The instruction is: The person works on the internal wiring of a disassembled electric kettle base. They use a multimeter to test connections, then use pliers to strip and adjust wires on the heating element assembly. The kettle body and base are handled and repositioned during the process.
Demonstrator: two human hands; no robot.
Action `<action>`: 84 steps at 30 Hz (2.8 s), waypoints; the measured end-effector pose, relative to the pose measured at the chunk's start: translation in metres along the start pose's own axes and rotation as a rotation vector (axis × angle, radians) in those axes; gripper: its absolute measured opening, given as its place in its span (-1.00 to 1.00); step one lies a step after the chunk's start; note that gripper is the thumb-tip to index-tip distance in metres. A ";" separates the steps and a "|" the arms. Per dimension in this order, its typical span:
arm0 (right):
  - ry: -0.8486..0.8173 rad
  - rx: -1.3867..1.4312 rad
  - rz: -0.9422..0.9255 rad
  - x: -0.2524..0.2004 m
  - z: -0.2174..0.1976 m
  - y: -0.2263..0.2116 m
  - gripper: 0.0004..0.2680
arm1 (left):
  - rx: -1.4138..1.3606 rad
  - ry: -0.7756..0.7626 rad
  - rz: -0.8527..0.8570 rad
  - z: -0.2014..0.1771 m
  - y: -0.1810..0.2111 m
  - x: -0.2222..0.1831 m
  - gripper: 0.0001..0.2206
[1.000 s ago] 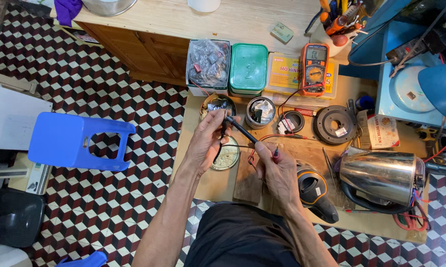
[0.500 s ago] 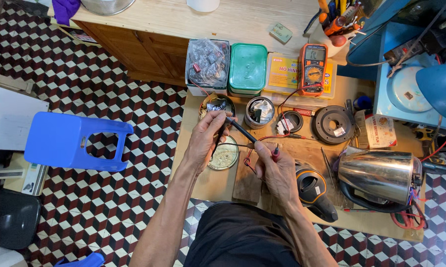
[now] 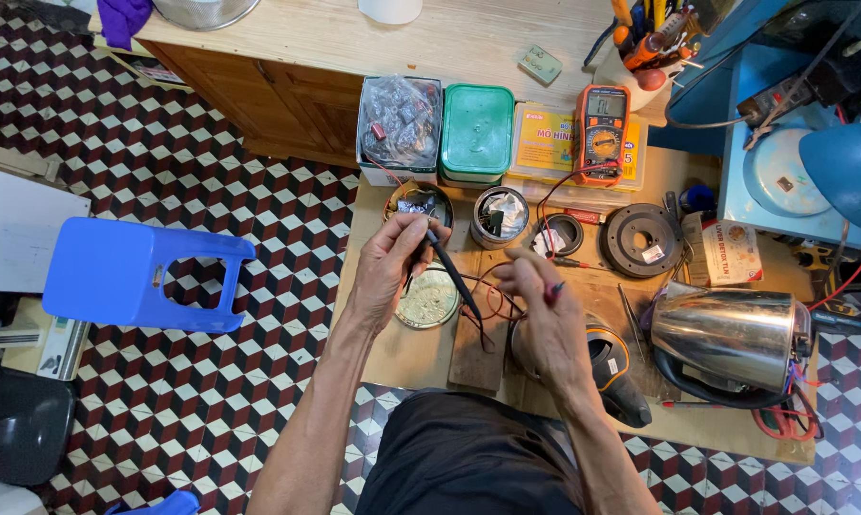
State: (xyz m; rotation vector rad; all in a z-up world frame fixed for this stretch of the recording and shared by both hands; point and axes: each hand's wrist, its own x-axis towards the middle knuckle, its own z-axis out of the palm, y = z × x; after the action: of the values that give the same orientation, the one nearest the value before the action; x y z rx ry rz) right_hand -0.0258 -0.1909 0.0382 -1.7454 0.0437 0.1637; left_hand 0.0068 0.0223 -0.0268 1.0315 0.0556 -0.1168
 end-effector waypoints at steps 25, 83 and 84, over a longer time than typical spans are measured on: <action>-0.044 -0.512 0.009 0.019 0.016 -0.022 -0.73 | 0.019 -0.098 -0.161 0.008 -0.004 -0.007 -0.68; -0.094 -0.258 -0.012 0.026 -0.007 -0.006 -0.74 | 0.032 -0.179 -0.250 0.025 -0.005 0.000 -0.67; -0.084 -0.249 -0.039 0.025 -0.006 -0.006 -0.75 | 0.051 -0.192 -0.250 0.025 -0.002 0.000 -0.66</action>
State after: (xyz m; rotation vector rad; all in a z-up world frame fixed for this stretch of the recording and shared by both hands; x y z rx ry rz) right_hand 0.0001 -0.1940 0.0414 -1.9839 -0.0750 0.2209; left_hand 0.0061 -0.0001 -0.0160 1.0568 0.0071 -0.4456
